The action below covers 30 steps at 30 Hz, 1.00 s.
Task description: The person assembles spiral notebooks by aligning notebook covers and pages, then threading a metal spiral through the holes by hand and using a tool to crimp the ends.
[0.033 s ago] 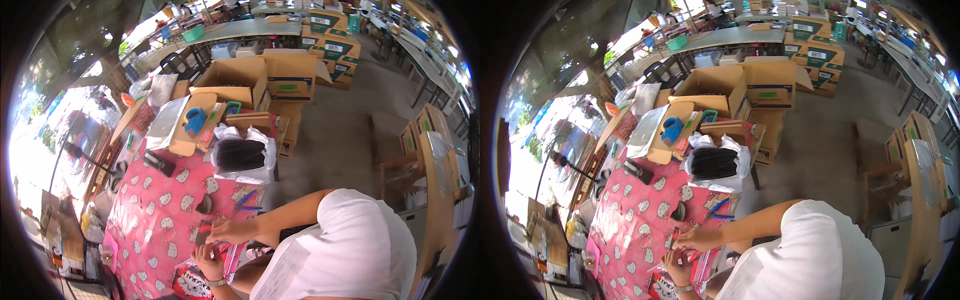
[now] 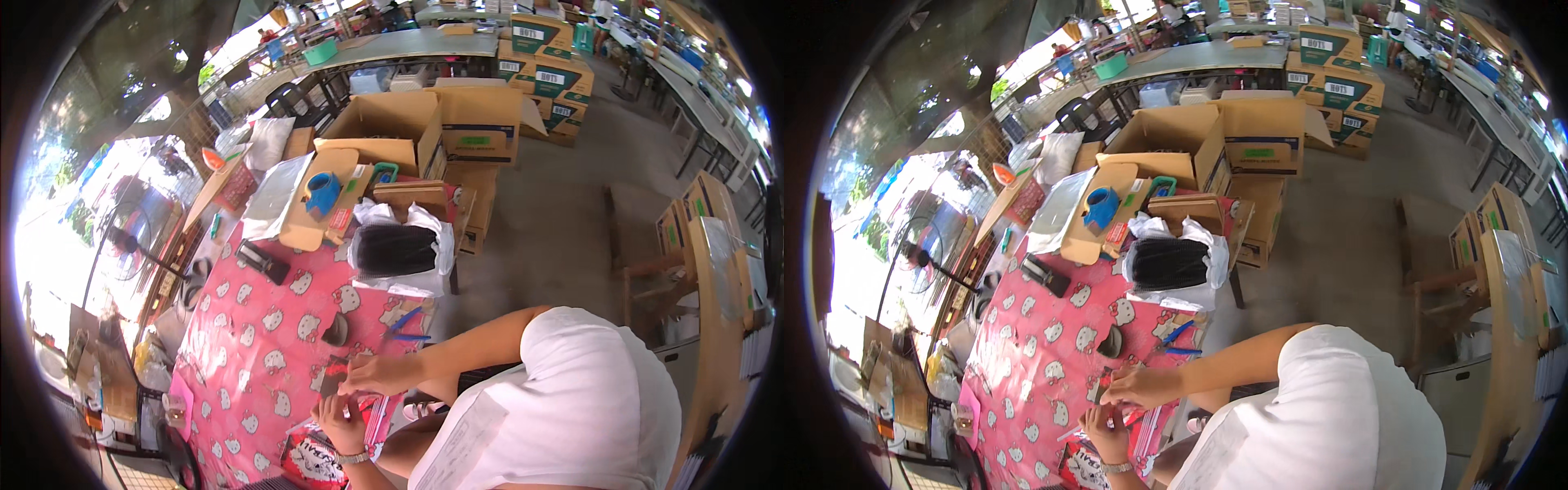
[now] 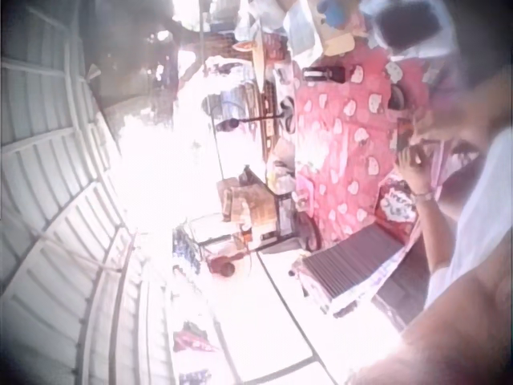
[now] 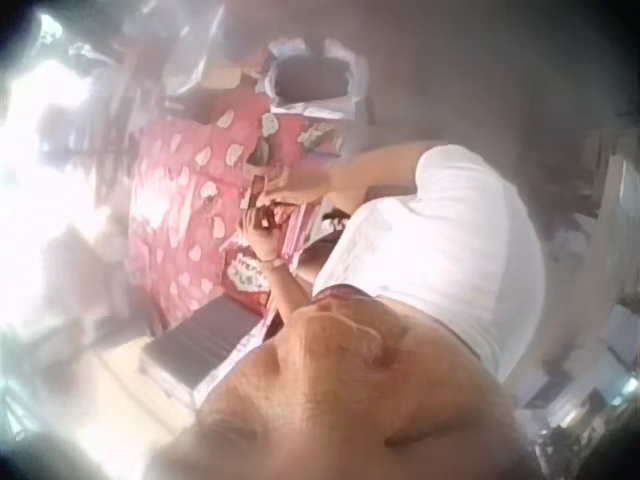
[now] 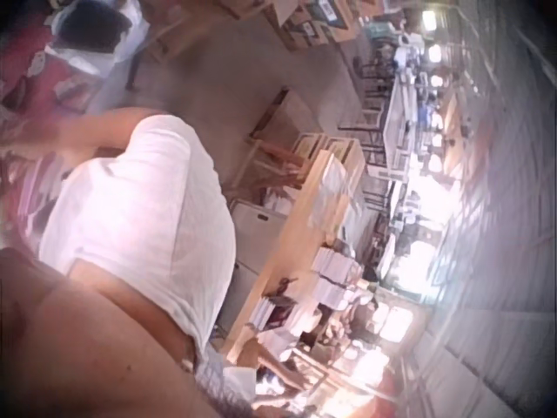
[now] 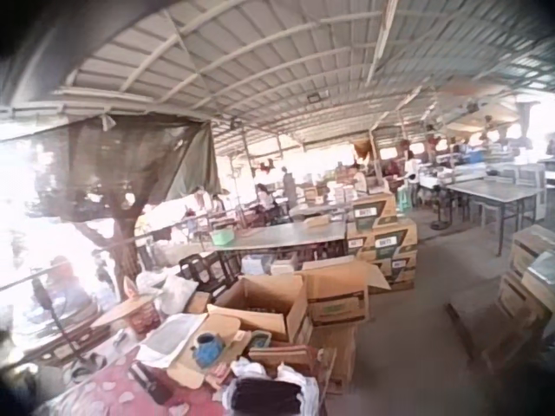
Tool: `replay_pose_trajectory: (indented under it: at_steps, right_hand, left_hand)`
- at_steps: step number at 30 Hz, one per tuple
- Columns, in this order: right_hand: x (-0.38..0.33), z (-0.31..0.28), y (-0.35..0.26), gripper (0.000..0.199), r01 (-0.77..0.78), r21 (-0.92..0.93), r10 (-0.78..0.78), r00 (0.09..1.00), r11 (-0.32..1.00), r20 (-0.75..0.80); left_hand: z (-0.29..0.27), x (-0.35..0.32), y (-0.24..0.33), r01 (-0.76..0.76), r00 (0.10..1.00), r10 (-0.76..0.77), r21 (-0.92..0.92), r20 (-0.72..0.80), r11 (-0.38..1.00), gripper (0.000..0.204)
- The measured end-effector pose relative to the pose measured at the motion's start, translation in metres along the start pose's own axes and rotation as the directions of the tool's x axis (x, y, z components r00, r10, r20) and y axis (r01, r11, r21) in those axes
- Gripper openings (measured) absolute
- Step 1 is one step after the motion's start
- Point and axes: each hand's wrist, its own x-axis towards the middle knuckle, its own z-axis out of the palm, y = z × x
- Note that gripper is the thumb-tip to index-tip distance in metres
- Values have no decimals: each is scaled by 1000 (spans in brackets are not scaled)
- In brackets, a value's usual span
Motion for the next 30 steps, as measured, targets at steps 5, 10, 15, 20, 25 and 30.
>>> replay_pose_trajectory:
  at_steps: [5,10,15,20,25,30]
  right_hand:
    - [3,8,14,42,-371,425,363,926,826,104]
    - [11,-6,0,46,-335,17,328,930,942,164]
    - [19,-11,-12,35,-480,-137,499,827,866,257]
    - [34,-10,8,32,-380,66,339,881,923,329]
    - [42,-2,123,65,-594,-353,689,648,723,324]
    - [-4,35,171,91,-421,-628,692,669,654,272]
  left_hand:
    - [14,6,5,68,996,-62,93,-67,993,10]
    - [14,0,26,113,992,-98,191,-84,975,23]
    - [10,0,33,134,991,-136,240,-8,961,22]
    - [8,-5,26,177,984,-167,234,-64,956,19]
    - [12,-2,30,155,988,-152,206,-35,966,14]
    - [11,-16,26,225,974,-215,235,-66,946,17]
